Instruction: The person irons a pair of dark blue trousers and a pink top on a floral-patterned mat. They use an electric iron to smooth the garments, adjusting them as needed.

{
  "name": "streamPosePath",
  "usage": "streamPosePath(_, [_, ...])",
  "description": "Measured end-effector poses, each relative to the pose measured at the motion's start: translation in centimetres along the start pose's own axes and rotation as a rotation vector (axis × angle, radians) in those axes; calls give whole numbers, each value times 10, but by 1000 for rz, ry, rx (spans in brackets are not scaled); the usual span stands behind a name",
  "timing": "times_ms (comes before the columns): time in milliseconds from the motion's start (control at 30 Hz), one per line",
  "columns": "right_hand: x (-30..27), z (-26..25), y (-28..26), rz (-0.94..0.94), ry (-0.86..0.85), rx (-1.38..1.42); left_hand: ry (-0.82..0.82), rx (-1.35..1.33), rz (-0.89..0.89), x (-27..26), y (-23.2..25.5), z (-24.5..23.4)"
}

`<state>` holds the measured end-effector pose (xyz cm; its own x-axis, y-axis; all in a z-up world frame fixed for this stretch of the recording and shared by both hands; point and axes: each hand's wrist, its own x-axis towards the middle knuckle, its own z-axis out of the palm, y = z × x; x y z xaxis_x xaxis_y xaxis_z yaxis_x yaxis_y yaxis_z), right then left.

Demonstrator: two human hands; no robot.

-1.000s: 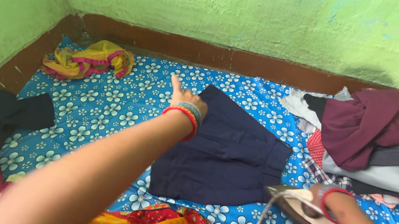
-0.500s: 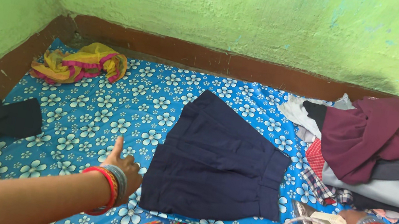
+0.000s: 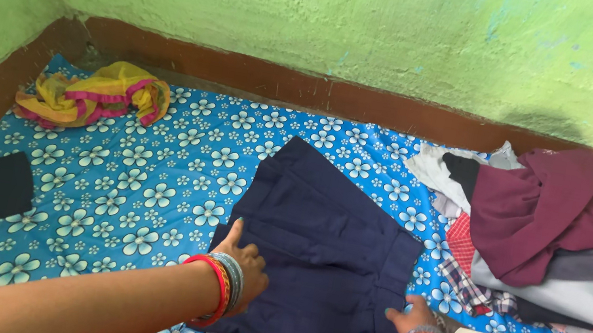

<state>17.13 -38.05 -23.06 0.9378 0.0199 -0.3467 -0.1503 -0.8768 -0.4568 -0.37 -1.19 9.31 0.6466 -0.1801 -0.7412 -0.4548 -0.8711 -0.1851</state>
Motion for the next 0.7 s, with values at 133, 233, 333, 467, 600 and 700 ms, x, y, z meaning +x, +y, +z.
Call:
streamPosePath(133, [2, 0, 1, 283, -135, 409, 88, -10, 17, -4, -5, -6])
streamPosePath(233, [3, -1, -4, 329, -268, 379, 175, -145, 14, -5, 2, 2])
streamPosePath(333, [-8, 2, -18, 399, -407, 661, 277, -300, 43, 15, 18, 13])
streamPosePath(467, [-30, -6, -53, 414, -485, 842, 495, -481, 65, 81, 67, 18])
streamPosePath(600, [-46, -7, -76, 349, -641, 880, 841, -593, 40, 146, 108, 34])
streamPosePath(700, [-30, 4, -71, 299, -788, 864, 908, -704, 7, 177, 106, 54])
